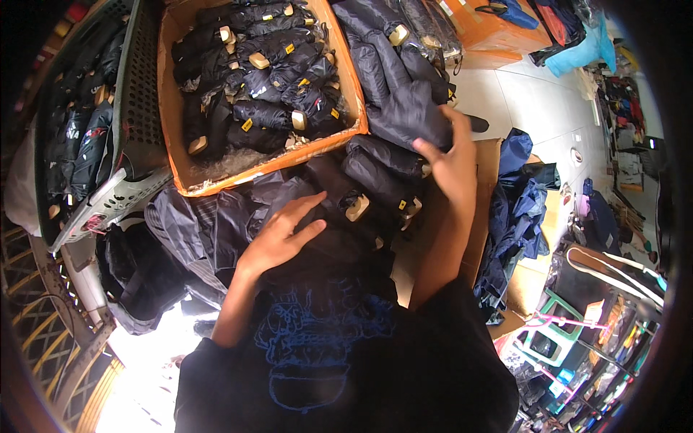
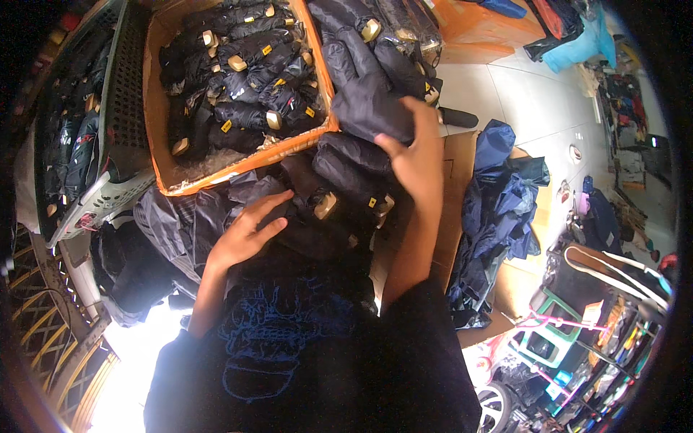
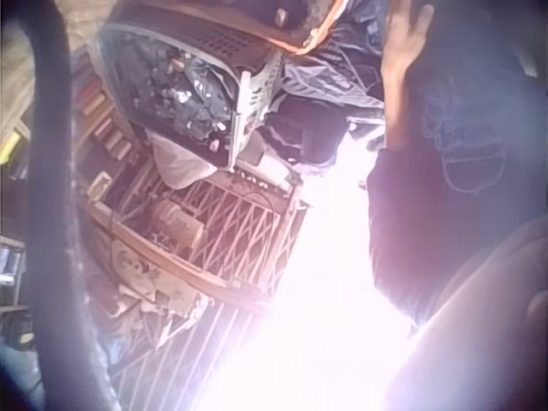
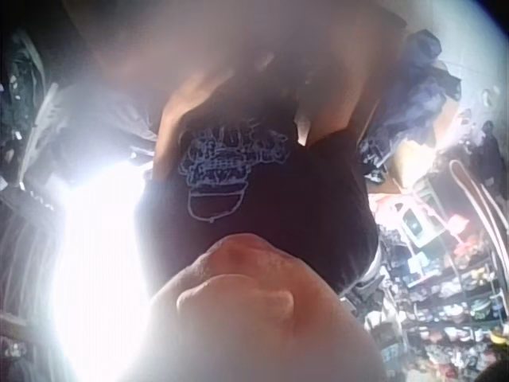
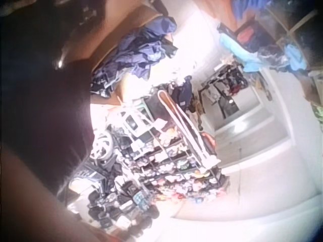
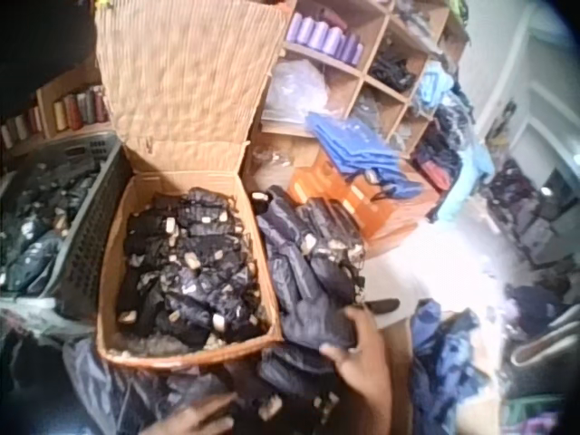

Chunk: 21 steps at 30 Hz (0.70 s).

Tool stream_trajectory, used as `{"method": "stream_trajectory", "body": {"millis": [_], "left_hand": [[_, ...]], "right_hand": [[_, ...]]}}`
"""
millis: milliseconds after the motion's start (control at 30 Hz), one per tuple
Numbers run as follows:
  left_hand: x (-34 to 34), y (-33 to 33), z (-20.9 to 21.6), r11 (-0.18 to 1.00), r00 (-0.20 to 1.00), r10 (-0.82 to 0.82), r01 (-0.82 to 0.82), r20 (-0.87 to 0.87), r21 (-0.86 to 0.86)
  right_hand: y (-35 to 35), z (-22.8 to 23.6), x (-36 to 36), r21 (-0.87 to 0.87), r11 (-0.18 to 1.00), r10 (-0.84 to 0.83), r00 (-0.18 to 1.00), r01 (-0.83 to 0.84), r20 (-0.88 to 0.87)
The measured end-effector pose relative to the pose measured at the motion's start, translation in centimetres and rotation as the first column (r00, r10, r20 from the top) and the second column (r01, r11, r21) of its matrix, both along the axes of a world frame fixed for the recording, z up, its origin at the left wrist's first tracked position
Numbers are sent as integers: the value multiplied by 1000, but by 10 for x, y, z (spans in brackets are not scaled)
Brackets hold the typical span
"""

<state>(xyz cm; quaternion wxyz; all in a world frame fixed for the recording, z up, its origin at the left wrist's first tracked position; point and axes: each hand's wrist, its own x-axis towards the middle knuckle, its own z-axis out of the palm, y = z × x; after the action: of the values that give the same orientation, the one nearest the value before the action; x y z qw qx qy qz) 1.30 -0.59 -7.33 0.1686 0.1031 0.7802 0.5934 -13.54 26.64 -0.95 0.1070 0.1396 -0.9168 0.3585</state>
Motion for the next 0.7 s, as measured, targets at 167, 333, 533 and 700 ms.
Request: {"method": "stream_trajectory", "body": {"millis": [167, 333, 533, 700], "left_hand": [[9, -10, -5, 993, 993, 118, -118, 21, -14], [15, -26, -6, 978, 978, 207, -207, -7, -34], [4, -52, -7, 901, 901, 434, -433, -9, 37], [-48, -76, -14, 892, 875, 357, -423, -327, -157]], "right_hand": [[16, -31, -42, 550, 800, -367, 921, 241, 132], [43, -86, -63, 448, 890, -184, 968, 90, 170], [37, -98, -67, 362, 930, -104, 990, 63, 95], [22, -90, -53, 348, 926, -97, 983, 146, -155]]}}
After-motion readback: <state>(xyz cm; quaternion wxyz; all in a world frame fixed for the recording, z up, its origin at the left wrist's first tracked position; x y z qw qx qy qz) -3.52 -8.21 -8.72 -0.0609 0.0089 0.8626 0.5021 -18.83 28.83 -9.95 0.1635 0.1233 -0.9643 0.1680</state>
